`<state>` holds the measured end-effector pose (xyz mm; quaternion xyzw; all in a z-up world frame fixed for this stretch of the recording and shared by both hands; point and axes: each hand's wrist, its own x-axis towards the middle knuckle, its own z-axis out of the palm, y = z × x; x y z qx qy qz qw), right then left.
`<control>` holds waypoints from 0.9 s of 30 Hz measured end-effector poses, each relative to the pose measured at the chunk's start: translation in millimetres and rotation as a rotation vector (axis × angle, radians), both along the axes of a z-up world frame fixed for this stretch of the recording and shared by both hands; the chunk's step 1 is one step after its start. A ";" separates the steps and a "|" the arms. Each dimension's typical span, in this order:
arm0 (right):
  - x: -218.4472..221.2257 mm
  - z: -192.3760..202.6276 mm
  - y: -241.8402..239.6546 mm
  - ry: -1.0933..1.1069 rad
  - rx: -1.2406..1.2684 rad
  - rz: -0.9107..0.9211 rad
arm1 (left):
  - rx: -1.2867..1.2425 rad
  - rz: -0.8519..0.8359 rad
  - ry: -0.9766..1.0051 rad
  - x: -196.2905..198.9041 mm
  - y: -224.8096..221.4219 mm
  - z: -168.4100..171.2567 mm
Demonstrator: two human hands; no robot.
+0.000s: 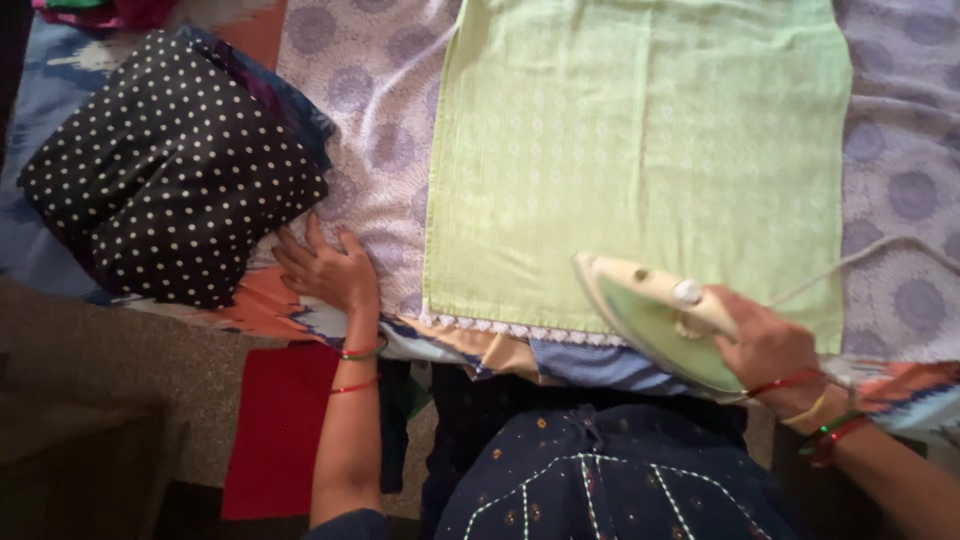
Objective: The person irons a green garment on a patterned surface using an iron, smoothing the fabric with their hands and moving the tool across different sections of the item.
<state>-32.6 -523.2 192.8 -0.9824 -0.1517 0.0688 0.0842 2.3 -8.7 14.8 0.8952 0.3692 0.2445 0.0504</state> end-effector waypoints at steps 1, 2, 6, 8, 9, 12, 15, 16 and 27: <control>5.1 -2.6 0.2 -0.037 -0.028 -0.080 | 0.000 0.000 0.003 -0.6 -0.3 0.9; 16.2 -6.6 4.3 -0.041 -0.028 -0.078 | 0.001 0.002 0.000 -0.3 -0.5 2.3; 115.4 -28.0 43.4 -0.033 0.170 -0.065 | -0.012 0.014 0.001 1.3 -3.1 6.2; 183.1 -46.1 76.3 -0.187 0.225 0.064 | -0.009 0.019 -0.006 1.0 -2.9 8.3; 220.9 -55.2 96.7 -0.236 0.236 0.107 | -0.009 0.011 -0.005 0.9 -2.8 9.5; 317.6 -74.3 161.8 -0.264 0.261 0.067 | -0.020 0.017 0.004 0.7 -3.7 12.1; 362.3 -77.6 201.0 -0.277 0.179 0.085 | -0.018 0.021 -0.018 0.7 -4.9 14.9; 361.3 -78.1 203.8 -0.212 0.059 0.036 | -0.013 0.005 -0.037 -1.1 -6.6 14.8; 30.2 -10.5 89.4 0.124 -0.141 0.192 | -0.048 0.036 0.020 1.0 -3.4 8.7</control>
